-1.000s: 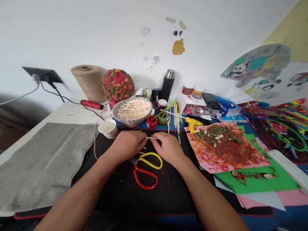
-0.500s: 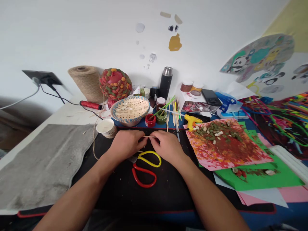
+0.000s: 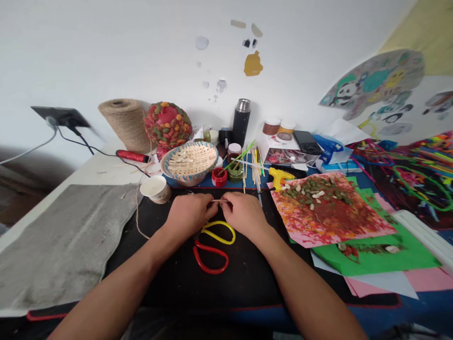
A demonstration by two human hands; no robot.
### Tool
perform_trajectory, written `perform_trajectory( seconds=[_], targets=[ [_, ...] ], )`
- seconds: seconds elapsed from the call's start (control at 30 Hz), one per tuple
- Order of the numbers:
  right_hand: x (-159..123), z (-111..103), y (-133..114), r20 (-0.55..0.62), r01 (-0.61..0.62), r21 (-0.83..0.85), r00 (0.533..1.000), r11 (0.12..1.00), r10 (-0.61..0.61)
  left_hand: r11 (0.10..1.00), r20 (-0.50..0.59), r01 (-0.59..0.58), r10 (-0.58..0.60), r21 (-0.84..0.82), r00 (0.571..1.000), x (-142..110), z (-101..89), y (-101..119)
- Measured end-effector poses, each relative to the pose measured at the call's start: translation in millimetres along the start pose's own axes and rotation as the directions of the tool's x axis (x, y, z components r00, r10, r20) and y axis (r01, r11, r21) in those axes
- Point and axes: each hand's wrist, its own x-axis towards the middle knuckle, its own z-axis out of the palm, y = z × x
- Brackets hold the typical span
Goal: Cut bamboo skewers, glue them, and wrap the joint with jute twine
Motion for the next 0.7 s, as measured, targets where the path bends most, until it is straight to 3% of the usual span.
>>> perform_trajectory(
  seconds=[0.47,0.7],
  targets=[
    [1.6,4.9,-6.2,0.033,-0.071,-0.035,0.997,0.997,0.072,0.995,0.013,0.056,-0.057,0.083,0.998,0.2,2.3,9.3],
    [1.6,2.3,0.3,-0.052,-0.068,0.177,0.996,0.982,0.079,0.995,-0.058,0.066,-0.071,-0.073,0.996,2.0,2.0,6.3]
  ],
)
